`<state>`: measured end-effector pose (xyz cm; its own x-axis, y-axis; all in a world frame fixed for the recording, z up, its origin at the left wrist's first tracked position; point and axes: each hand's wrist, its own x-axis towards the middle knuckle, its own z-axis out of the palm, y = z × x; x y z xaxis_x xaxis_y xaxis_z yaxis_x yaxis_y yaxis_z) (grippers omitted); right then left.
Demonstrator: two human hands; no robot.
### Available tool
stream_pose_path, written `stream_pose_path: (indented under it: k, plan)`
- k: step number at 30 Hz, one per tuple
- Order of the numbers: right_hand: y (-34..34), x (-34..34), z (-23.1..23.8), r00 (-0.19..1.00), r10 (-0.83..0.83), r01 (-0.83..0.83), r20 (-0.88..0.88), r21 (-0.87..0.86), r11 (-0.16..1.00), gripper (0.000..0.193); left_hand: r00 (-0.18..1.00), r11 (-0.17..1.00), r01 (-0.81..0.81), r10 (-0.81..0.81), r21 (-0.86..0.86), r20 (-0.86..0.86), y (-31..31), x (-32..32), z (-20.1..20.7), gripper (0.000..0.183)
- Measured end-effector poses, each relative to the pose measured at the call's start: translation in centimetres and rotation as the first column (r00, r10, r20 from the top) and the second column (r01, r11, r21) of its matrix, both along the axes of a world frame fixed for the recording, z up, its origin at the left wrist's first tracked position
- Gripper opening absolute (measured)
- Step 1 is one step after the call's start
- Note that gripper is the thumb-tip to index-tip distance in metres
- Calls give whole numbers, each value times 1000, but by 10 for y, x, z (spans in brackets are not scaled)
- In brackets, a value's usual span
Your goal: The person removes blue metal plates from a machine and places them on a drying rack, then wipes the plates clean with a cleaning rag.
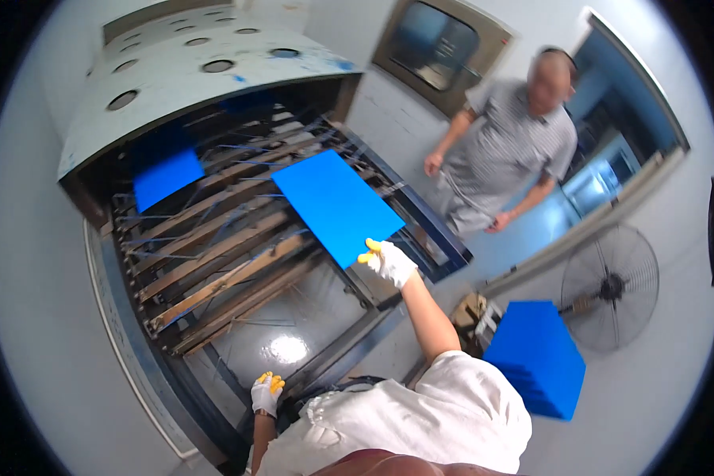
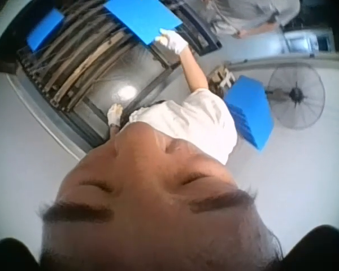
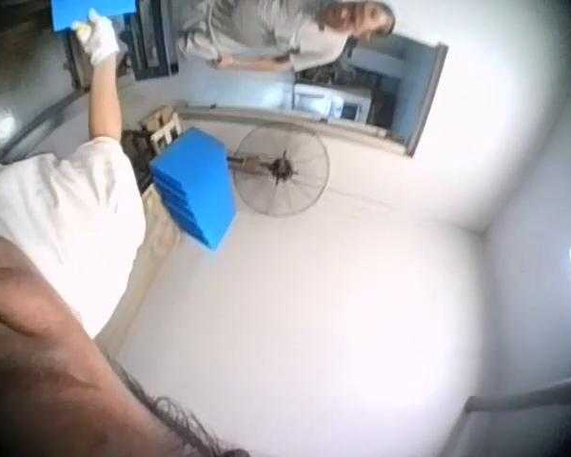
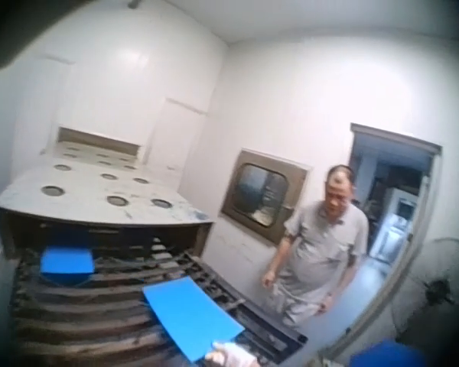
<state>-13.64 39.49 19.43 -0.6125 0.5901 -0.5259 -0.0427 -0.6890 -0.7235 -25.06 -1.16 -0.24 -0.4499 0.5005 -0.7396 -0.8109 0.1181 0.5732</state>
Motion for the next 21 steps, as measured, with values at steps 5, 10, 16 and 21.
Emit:
stream_pose_path:
  k: [5,10,16,21]
  plan:
    - [-44,151,16,993,24,-48,118,208,977,21,980,980,197,-196,-19,27,14,33,7,14]
    - [-91,283,1,950,-296,257,103,286,923,23,895,895,442,-444,-64,-35,38,60,5,14]
    - [-128,393,-21,556,-808,700,196,415,582,20,787,789,615,-615,-17,-56,77,100,11,13]
    - [-115,446,-44,212,-959,722,190,631,285,10,730,738,672,-674,-62,-115,102,131,31,15]
